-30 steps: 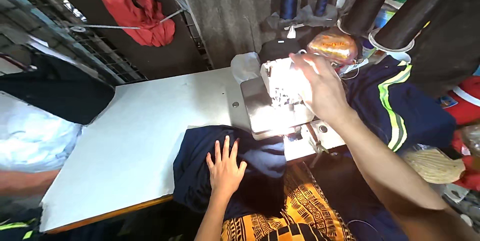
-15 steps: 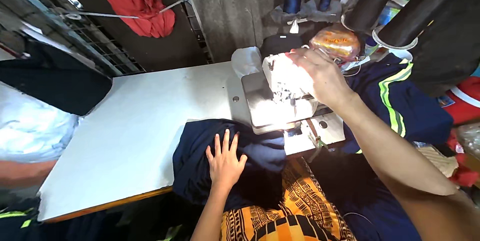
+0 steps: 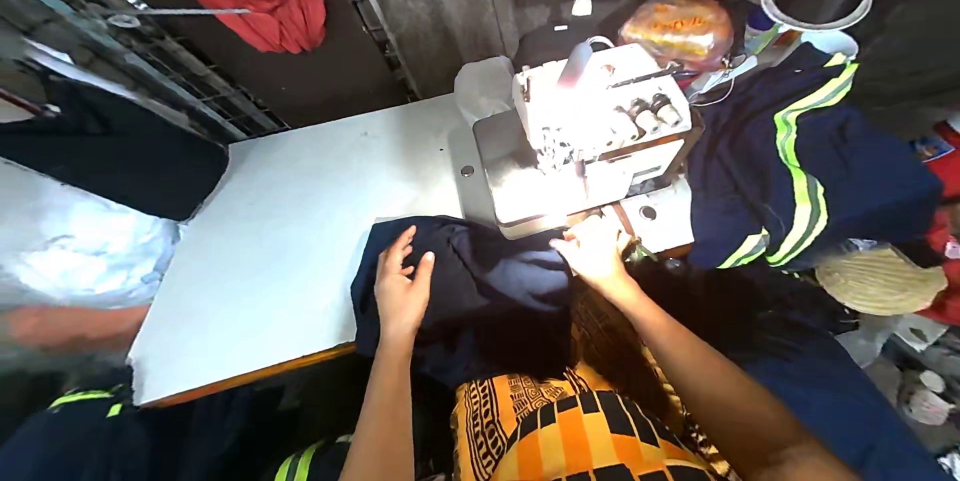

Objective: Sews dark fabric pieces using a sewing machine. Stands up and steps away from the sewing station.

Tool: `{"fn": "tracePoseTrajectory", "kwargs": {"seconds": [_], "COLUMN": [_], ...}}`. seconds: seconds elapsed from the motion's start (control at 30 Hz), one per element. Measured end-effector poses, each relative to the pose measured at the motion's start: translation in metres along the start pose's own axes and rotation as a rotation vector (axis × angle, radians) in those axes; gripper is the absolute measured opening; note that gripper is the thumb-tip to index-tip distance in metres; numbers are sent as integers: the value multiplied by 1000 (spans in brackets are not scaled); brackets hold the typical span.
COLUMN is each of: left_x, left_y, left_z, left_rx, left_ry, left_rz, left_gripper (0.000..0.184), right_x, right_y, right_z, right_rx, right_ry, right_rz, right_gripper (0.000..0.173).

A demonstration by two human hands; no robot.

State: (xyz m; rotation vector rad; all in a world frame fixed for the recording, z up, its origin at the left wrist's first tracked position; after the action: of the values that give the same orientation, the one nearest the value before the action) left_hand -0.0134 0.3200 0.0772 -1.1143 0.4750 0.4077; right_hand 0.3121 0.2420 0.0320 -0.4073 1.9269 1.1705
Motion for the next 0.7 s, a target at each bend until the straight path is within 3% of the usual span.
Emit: {"fn": "tracePoseTrajectory", "kwargs": {"seconds": [0.13, 0.23, 0.27, 0.37, 0.47, 0.53, 0.57, 0.63, 0.7], "left_x": [-31, -36, -34, -27, -52, -81, -96, -108, -75], "left_y": [18, 58, 63, 52, 23, 21, 23, 12, -37], "left_z": [7, 8, 10, 15, 18, 24, 26, 27, 28], "left_rx": [17, -200, -251, -281, -230, -220, -221, -182, 41], "left_ry": [-135, 13, 106, 214, -74, -269, -346, -383, -294], "left_rz": [228, 457, 501, 327, -214, -386, -269, 129, 312], "left_gripper": [52, 80, 81, 42, 21, 15, 17, 42, 62], "right_x": [-10, -26, -34, -60, -86, -92, -92, -85, -73], "right_y": [12, 21, 24, 27, 27, 24, 25, 28, 32], "right_z": [-21, -53, -61, -69, -52, -31, -20, 1, 15], "right_rx": [-239, -443, -488, -450, -394, -302, -268, -243, -206], "right_ry": [-102, 50, 76, 53, -44, -123, -177, -261, -269], "right_rz": [435, 830, 900, 988, 1117, 1102, 1026, 815, 706], "right_gripper": [21, 21, 22, 16, 6, 1, 4, 11, 16]}}
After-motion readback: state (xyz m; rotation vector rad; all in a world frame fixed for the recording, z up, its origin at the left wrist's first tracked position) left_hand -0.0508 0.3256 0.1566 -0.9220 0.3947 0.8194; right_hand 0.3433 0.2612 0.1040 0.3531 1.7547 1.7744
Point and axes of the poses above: each hand's wrist, its own z-axis towards the middle knuckle, its own x-axis out of the palm, y = z × x, the point moved 10 cm from there along z, towards the middle knuckle, and after that the axes turned 9 degrees about x, right-handed, at the moved point
